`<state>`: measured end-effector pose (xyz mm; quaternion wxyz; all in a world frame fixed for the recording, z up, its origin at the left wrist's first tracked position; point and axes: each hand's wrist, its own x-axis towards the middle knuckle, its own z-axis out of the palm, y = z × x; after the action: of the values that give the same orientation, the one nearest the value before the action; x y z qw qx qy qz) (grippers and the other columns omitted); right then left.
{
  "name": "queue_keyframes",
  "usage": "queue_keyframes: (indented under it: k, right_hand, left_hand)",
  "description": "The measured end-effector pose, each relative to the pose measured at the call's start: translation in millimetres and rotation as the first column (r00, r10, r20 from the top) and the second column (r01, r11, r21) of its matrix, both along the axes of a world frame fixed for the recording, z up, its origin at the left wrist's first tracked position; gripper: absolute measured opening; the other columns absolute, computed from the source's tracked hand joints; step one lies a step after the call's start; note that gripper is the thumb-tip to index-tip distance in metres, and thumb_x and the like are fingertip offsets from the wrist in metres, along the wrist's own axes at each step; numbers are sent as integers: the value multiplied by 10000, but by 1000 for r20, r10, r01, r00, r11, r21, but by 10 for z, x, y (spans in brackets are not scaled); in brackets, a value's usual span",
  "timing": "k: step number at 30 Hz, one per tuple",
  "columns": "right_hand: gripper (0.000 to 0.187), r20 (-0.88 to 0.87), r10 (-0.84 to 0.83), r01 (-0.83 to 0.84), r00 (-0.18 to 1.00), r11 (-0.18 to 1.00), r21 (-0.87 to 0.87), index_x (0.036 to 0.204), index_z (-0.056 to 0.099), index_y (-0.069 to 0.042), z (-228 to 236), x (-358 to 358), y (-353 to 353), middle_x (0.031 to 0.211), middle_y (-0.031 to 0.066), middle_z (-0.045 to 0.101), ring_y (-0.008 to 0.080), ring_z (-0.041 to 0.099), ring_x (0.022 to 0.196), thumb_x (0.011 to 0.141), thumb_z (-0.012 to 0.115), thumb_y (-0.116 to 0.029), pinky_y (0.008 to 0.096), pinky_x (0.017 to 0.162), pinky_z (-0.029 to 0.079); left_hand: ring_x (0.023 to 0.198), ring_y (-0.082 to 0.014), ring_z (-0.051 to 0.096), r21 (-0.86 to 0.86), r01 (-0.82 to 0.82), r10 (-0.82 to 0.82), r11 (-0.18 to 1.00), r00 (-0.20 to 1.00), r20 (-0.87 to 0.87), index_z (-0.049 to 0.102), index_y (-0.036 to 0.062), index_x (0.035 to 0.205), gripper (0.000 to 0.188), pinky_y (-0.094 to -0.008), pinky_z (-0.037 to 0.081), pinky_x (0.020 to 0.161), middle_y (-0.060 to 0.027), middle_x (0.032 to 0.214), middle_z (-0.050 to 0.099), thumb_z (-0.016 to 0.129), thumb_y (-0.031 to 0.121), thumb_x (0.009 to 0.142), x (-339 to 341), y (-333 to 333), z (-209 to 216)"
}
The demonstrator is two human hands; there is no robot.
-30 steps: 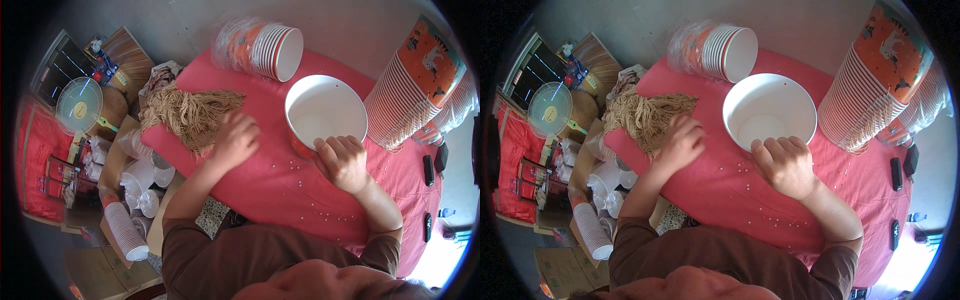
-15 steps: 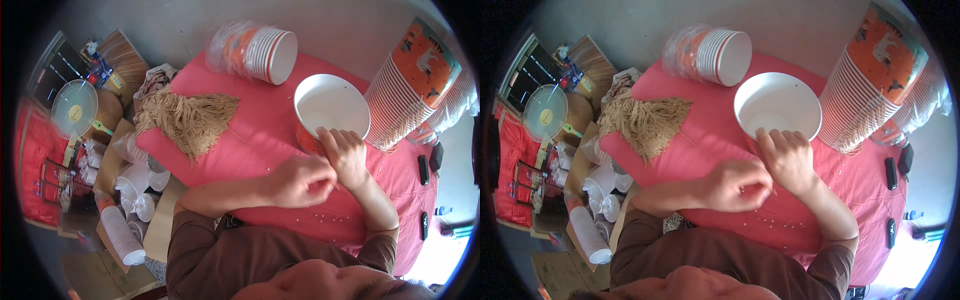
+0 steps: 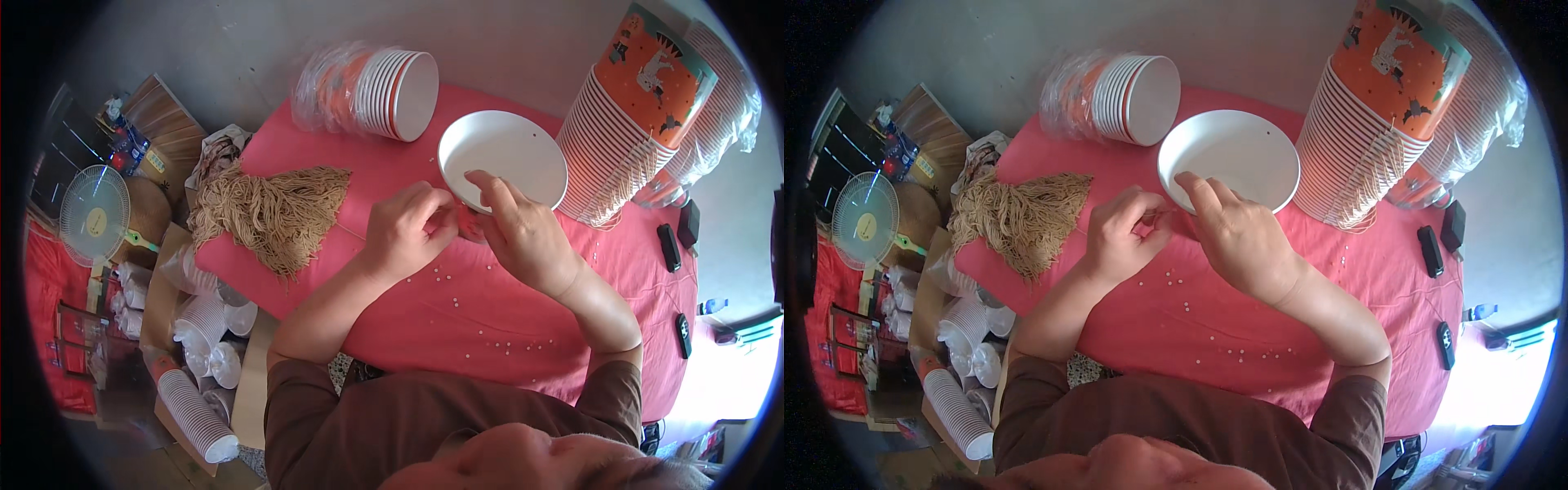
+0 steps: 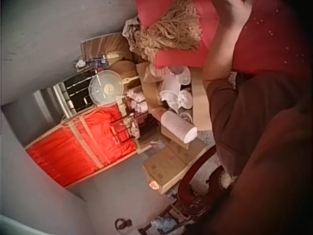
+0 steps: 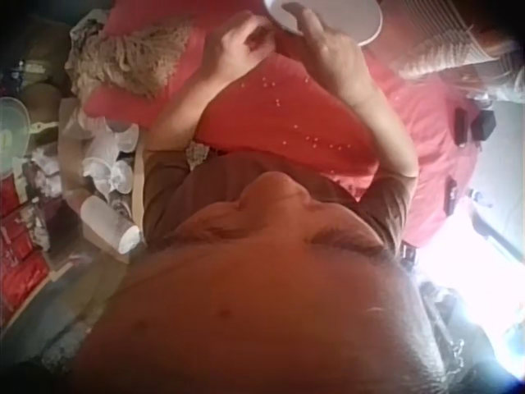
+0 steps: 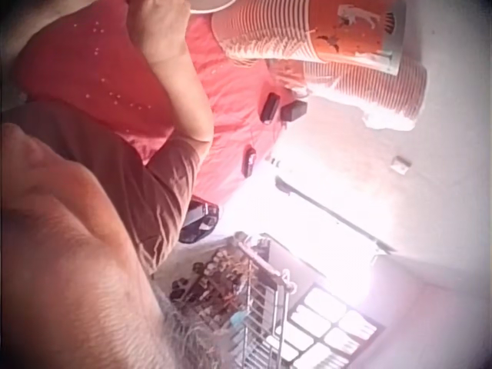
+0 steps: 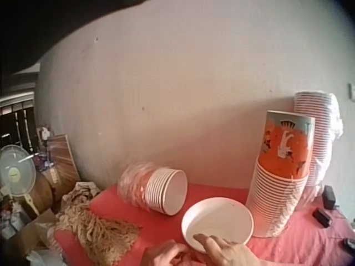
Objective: Manually attaching thin cord handles to small plastic buckets for packaging.
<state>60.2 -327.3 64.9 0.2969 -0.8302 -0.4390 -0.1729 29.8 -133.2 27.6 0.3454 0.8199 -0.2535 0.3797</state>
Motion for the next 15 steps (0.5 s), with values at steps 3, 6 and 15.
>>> queue_keyframes:
  k: [3, 6, 15]
  right_hand:
    - [430, -27, 43, -44, 999, 999, 0, 1251, 525, -21, 83, -12, -1, 918, 150, 637, 333, 665, 815, 838, 641, 10, 417, 685, 523]
    - [347, -23, 58, -58, 998, 998, -6, 1196, 563, -34, 173, 13, -34, 935, 153, 650, 341, 672, 809, 858, 640, -35, 422, 672, 537]
    - [134, -100, 45, -48, 994, 998, -35, 999, 644, -28, 221, 194, -79, 847, 161, 695, 346, 680, 752, 897, 608, -107, 432, 669, 541]
  left_hand:
    - [598, -196, 651, 16, -41, 42, 999, 999, -26, 583, 48, 865, 212, -315, 520, 507, -50, 720, 601, 721, -26, 722, 55, 27, -74]
    - [599, -198, 654, -30, -41, 40, 999, 998, -43, 586, 50, 848, 196, -317, 523, 509, -50, 709, 602, 723, -15, 724, 75, 18, -125]
    - [559, -136, 610, -46, -31, 30, 998, 999, -25, 598, 25, 853, 173, -268, 486, 494, -58, 736, 613, 718, -47, 752, 79, 5, -153]
